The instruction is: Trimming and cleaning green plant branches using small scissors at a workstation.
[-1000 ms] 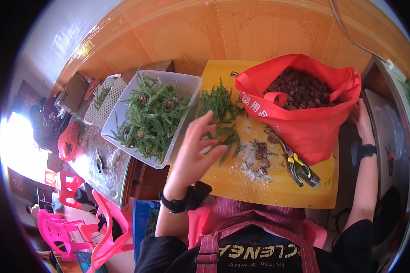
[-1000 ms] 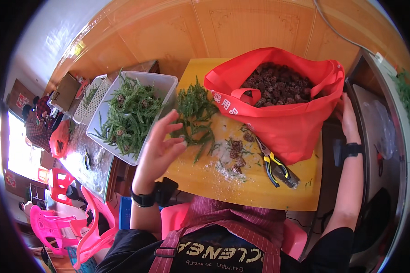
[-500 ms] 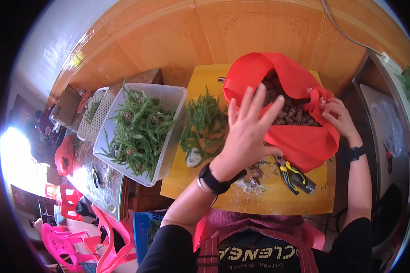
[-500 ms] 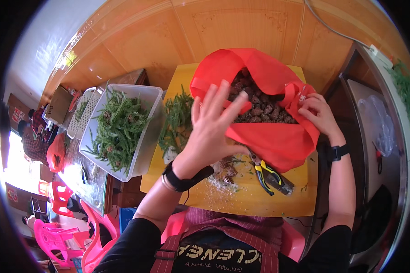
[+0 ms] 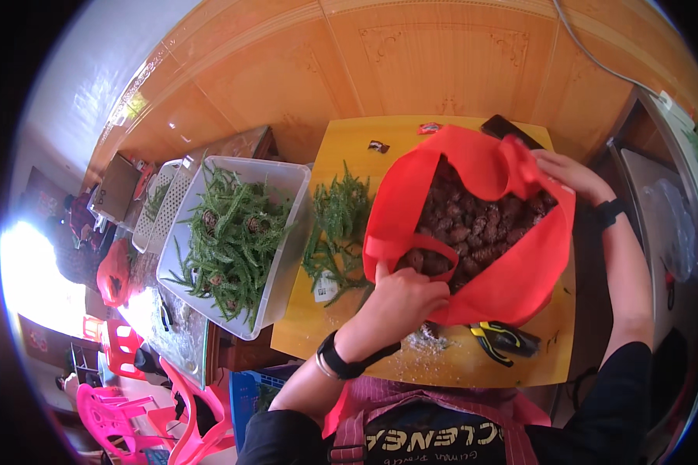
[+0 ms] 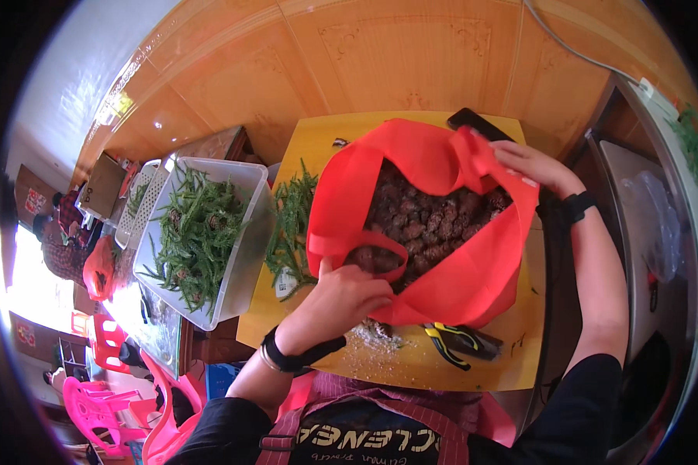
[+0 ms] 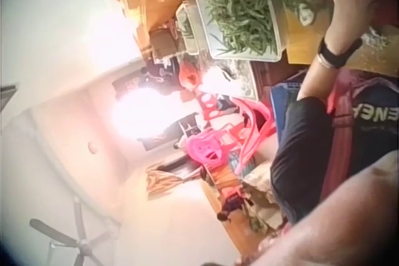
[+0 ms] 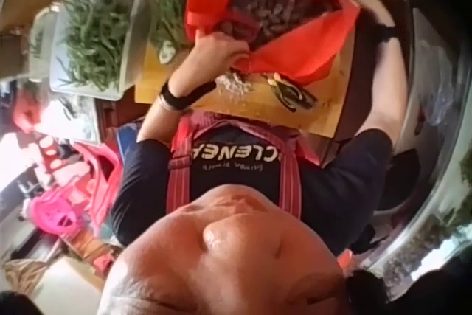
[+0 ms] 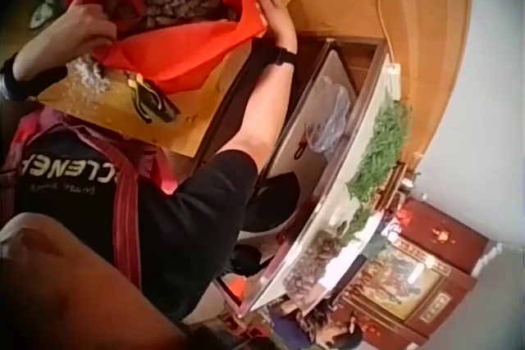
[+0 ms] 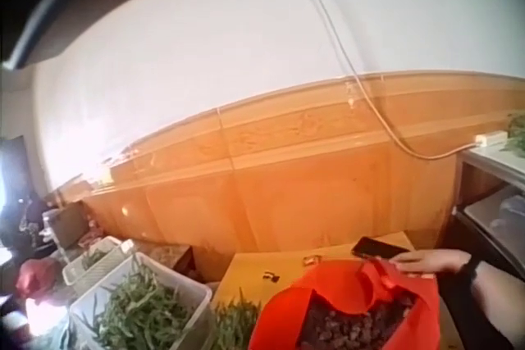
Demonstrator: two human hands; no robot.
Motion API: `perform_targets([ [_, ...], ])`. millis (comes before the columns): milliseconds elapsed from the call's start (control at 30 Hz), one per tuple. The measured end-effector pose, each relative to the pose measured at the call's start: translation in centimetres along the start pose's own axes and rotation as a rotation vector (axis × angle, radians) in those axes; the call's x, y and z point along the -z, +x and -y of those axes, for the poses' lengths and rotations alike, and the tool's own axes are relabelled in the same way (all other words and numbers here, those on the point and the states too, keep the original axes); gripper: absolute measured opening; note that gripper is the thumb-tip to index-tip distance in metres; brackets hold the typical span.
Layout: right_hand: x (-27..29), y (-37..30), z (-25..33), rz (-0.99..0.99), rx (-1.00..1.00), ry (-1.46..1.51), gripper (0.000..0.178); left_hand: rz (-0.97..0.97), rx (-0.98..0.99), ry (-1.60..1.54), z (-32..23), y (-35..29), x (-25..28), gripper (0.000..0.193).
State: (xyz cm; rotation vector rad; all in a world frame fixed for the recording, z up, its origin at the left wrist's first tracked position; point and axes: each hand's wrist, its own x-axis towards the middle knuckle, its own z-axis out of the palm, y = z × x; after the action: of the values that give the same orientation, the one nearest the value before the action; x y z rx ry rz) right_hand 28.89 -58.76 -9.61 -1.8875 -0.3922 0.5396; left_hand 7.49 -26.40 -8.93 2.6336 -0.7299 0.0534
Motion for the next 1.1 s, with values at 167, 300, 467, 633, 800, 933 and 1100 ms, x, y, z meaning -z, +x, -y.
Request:
perform_targets([
  [167,1.9,4.1,-2.7,0.019,-0.142,0.236,0.037,-0.093,0.001,-0.095,-0.2,-2.1,-0.3,0.003],
  [300,2.7,6.3,-4.1,-0.209,0.200,-0.543,0.043,-0.142,0.007,-0.039,-0.6,-2.3,-0.3,0.004],
  [467,4.4,8.5,-7.4,-0.276,0.122,-0.506,0.046,-0.114,0.002,0.006,-0.8,-2.6,-0.5,0.009],
  [633,7.9,11.0,-13.9,-0.339,0.249,-0.474,0.042,-0.124,0.005,-0.019,-0.6,-2.7,-0.8,0.007],
  [800,7.9,11.5,-16.6,-0.405,0.177,-0.574,0.041,-0.136,0.007,-0.020,-0.3,-2.7,-0.8,0.006],
  [933,6.5,10.8,-14.4,-0.363,0.094,-0.226,0.043,-0.128,0.022,-0.028,-0.4,-2.9,-0.7,0.006],
  [1100,5.1,9.3,-11.9,-0.338,0.047,-0.084,0.042,-0.134,0.021,-0.038,-0.5,-2.8,-0.4,0.010],
])
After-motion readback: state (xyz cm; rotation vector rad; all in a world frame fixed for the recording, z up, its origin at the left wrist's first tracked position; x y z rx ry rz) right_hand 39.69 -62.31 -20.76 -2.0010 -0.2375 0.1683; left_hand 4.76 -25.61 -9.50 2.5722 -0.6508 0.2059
